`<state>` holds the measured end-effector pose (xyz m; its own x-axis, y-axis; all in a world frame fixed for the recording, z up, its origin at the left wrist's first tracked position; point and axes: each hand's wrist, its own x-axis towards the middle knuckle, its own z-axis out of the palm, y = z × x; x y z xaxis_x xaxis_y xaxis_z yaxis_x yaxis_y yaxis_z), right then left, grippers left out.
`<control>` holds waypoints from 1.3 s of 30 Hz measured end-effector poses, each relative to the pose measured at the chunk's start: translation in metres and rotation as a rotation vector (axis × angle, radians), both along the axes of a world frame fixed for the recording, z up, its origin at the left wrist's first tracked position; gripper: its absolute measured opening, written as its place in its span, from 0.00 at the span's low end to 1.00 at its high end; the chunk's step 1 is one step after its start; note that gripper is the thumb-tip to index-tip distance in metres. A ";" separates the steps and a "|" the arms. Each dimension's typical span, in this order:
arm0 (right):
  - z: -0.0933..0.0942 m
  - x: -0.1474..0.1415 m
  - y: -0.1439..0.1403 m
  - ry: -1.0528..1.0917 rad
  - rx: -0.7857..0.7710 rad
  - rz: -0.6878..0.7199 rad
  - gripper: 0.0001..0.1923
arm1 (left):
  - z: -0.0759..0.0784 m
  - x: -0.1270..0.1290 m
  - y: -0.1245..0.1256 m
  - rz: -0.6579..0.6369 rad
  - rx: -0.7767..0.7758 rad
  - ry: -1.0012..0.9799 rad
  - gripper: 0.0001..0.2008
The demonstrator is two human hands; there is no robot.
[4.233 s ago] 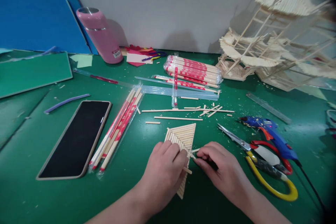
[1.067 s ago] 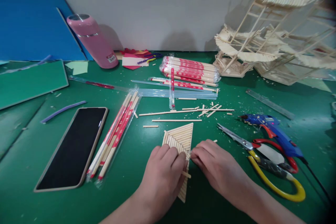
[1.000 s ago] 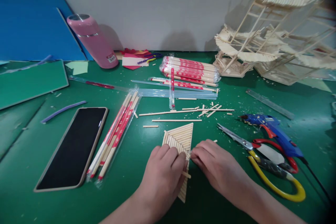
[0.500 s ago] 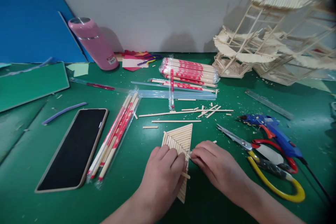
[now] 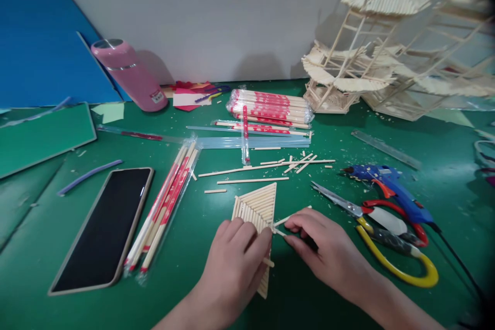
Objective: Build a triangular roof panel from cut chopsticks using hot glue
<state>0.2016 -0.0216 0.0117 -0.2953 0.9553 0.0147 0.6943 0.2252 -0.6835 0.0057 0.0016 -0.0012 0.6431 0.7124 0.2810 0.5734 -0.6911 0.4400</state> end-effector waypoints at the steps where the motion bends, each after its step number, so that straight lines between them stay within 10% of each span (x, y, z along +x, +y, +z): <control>1: -0.001 0.000 -0.001 0.004 0.006 -0.012 0.06 | 0.000 0.000 -0.001 -0.019 0.011 0.003 0.11; 27: -0.004 -0.023 0.010 -0.355 0.155 -0.016 0.09 | 0.002 0.007 -0.002 -0.090 -0.022 0.124 0.10; 39: 0.018 0.026 0.030 -0.141 0.284 -0.466 0.11 | 0.004 0.007 -0.003 -0.071 -0.036 0.075 0.10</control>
<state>0.2275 0.0082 0.0295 0.1394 0.9496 0.2809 0.8445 0.0341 -0.5344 0.0129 -0.0010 0.0031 0.7105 0.6729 0.2056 0.5555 -0.7159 0.4230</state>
